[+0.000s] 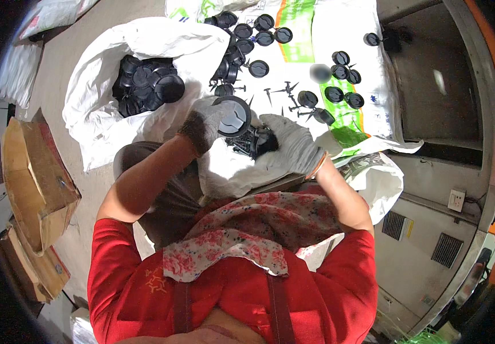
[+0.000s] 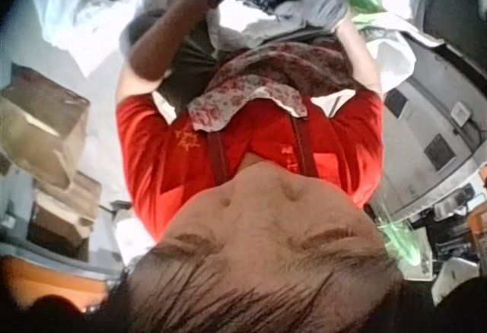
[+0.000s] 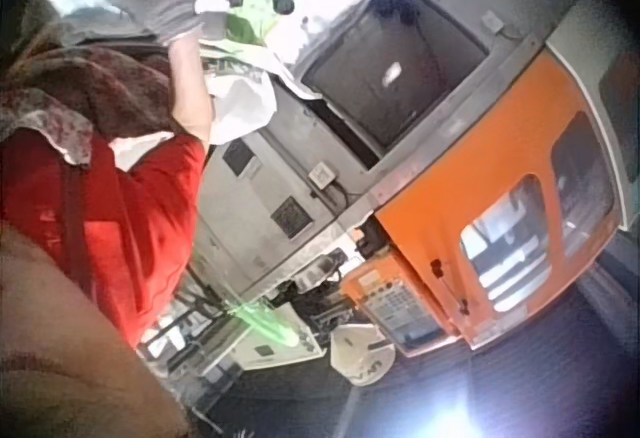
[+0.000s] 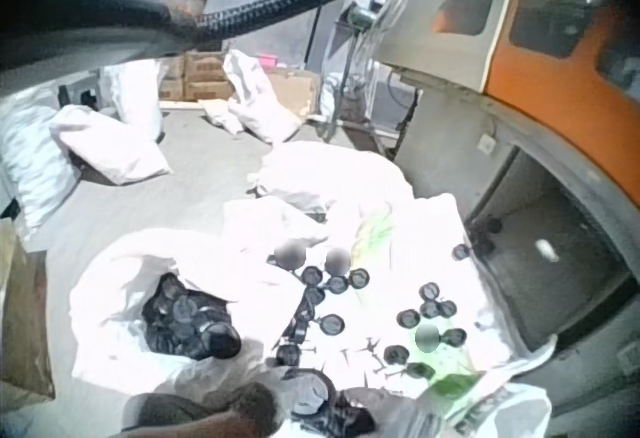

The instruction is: The person sits on the floor and repeatedly picks up black circular plastic caps and metal fasteners from a white sack. They insert the fasteners into the caps by hand and place the assembled units back into the sack. The process is repeated continuously.

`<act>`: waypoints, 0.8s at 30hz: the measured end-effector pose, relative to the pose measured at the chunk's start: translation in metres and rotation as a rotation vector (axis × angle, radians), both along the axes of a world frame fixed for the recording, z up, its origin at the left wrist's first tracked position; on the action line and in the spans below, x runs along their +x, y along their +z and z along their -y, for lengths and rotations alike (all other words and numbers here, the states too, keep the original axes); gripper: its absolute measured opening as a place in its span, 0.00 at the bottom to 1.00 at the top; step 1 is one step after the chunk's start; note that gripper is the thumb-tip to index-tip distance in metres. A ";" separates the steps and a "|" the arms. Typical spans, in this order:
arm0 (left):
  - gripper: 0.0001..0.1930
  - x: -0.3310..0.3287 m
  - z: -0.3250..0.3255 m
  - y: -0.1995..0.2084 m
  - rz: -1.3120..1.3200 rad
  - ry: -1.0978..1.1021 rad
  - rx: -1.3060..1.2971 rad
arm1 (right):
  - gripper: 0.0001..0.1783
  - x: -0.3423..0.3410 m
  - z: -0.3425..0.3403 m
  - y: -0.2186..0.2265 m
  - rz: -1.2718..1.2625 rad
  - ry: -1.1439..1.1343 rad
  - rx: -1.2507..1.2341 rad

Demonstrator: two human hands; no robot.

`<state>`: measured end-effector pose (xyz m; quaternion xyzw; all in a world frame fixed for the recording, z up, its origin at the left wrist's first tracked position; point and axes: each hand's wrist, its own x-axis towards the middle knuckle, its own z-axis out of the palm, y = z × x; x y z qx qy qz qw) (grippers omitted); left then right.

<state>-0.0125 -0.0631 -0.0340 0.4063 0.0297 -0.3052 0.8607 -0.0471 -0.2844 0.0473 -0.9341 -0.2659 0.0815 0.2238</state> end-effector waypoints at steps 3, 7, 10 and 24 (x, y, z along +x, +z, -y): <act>0.19 -0.002 0.017 0.025 0.023 0.018 0.348 | 0.19 -0.009 -0.028 0.015 -0.001 -0.139 0.151; 0.20 -0.015 0.008 0.055 1.098 0.068 0.664 | 0.05 -0.021 -0.011 -0.002 -0.390 -0.321 0.532; 0.20 -0.003 0.001 0.065 1.762 0.298 0.598 | 0.07 -0.020 0.002 0.011 -1.048 -0.265 1.264; 0.26 -0.006 -0.021 0.078 1.168 0.128 1.058 | 0.16 0.054 -0.051 -0.053 0.268 -0.326 0.434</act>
